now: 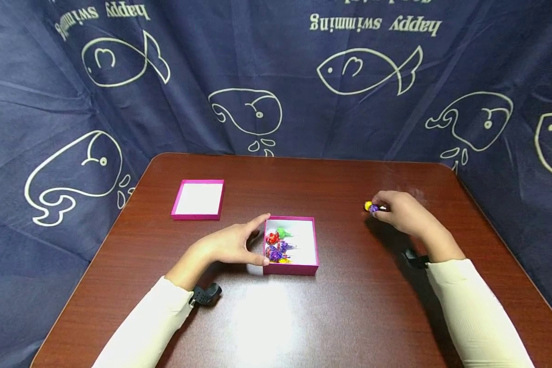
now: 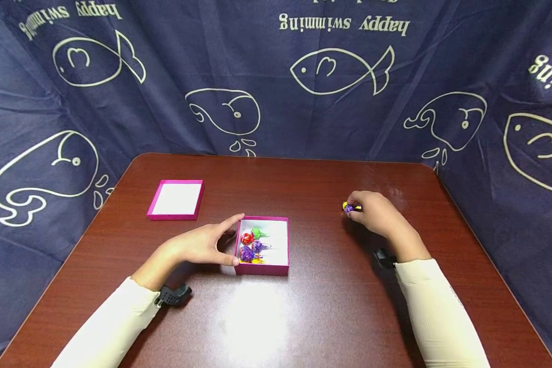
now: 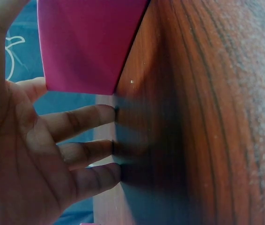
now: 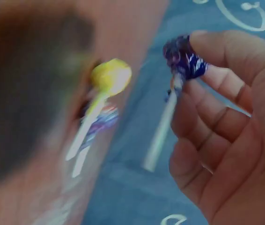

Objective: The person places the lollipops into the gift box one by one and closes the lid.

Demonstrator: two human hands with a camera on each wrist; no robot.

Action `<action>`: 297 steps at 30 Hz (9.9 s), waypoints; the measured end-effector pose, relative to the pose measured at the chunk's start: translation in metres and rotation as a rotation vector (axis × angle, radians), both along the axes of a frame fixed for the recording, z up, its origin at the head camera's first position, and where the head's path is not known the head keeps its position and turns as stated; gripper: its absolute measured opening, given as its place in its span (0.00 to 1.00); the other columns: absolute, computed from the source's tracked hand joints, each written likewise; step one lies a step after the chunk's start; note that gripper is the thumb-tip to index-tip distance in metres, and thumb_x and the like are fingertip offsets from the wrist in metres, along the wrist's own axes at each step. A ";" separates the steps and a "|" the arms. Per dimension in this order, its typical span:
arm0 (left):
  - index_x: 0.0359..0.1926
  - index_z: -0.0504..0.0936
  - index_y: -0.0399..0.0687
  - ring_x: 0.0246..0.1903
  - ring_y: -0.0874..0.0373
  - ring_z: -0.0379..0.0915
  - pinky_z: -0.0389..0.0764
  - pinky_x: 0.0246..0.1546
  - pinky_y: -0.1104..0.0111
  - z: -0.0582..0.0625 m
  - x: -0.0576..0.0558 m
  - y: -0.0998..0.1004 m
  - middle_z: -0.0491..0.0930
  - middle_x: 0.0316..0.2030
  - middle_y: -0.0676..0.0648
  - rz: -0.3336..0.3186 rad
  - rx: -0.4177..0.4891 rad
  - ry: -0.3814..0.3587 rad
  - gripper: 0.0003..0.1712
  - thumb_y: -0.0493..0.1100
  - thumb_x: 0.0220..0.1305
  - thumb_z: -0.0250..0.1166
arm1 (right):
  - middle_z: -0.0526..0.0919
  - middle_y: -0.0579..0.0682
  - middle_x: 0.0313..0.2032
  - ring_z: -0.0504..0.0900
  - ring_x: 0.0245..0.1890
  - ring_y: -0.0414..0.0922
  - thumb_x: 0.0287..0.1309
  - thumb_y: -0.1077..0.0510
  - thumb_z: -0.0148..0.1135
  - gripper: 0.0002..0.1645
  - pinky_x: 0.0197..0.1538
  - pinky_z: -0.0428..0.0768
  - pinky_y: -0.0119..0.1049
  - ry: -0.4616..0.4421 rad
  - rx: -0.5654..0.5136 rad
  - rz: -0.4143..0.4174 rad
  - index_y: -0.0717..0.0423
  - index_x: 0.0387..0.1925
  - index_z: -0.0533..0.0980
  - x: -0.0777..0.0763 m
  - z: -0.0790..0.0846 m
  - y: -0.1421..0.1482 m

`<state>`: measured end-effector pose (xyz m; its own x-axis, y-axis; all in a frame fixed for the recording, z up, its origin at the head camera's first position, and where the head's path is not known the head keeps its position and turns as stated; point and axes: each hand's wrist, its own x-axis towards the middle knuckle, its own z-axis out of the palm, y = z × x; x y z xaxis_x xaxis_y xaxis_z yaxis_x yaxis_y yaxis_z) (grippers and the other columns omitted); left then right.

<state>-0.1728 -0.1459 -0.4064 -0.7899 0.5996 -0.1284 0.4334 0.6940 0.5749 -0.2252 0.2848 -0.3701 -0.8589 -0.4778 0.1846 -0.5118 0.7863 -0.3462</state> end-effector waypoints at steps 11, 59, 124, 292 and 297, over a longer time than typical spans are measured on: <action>0.79 0.48 0.54 0.65 0.49 0.66 0.64 0.67 0.56 0.001 0.000 -0.001 0.69 0.66 0.36 0.002 0.008 -0.005 0.66 0.69 0.48 0.74 | 0.81 0.40 0.34 0.78 0.35 0.39 0.57 0.66 0.68 0.10 0.40 0.77 0.41 -0.059 -0.078 0.215 0.51 0.39 0.81 0.009 0.028 -0.057; 0.79 0.48 0.52 0.63 0.49 0.69 0.67 0.64 0.55 0.003 -0.001 -0.001 0.71 0.65 0.37 -0.015 0.024 -0.022 0.65 0.68 0.50 0.73 | 0.77 0.41 0.29 0.72 0.30 0.38 0.58 0.62 0.67 0.05 0.36 0.74 0.32 -0.165 0.092 0.627 0.54 0.37 0.81 0.011 -0.008 -0.199; 0.79 0.49 0.51 0.65 0.49 0.67 0.65 0.66 0.56 0.000 0.000 0.000 0.69 0.66 0.36 -0.011 0.031 -0.001 0.65 0.67 0.50 0.74 | 0.79 0.60 0.39 0.78 0.39 0.57 0.53 0.64 0.71 0.16 0.44 0.73 0.53 0.035 0.025 -0.048 0.66 0.43 0.78 -0.040 -0.033 0.007; 0.79 0.48 0.50 0.65 0.50 0.67 0.65 0.66 0.56 0.002 -0.001 -0.002 0.69 0.66 0.36 -0.027 0.026 -0.008 0.64 0.68 0.51 0.73 | 0.71 0.41 0.25 0.66 0.23 0.37 0.53 0.59 0.71 0.09 0.27 0.69 0.34 0.178 0.213 0.495 0.49 0.29 0.76 0.017 -0.005 -0.206; 0.79 0.48 0.51 0.65 0.50 0.67 0.64 0.66 0.57 0.001 -0.002 -0.002 0.69 0.66 0.37 -0.030 0.025 -0.010 0.64 0.68 0.51 0.73 | 0.74 0.41 0.26 0.68 0.22 0.38 0.54 0.59 0.71 0.08 0.26 0.72 0.36 0.213 0.229 0.469 0.49 0.30 0.77 0.018 -0.009 -0.206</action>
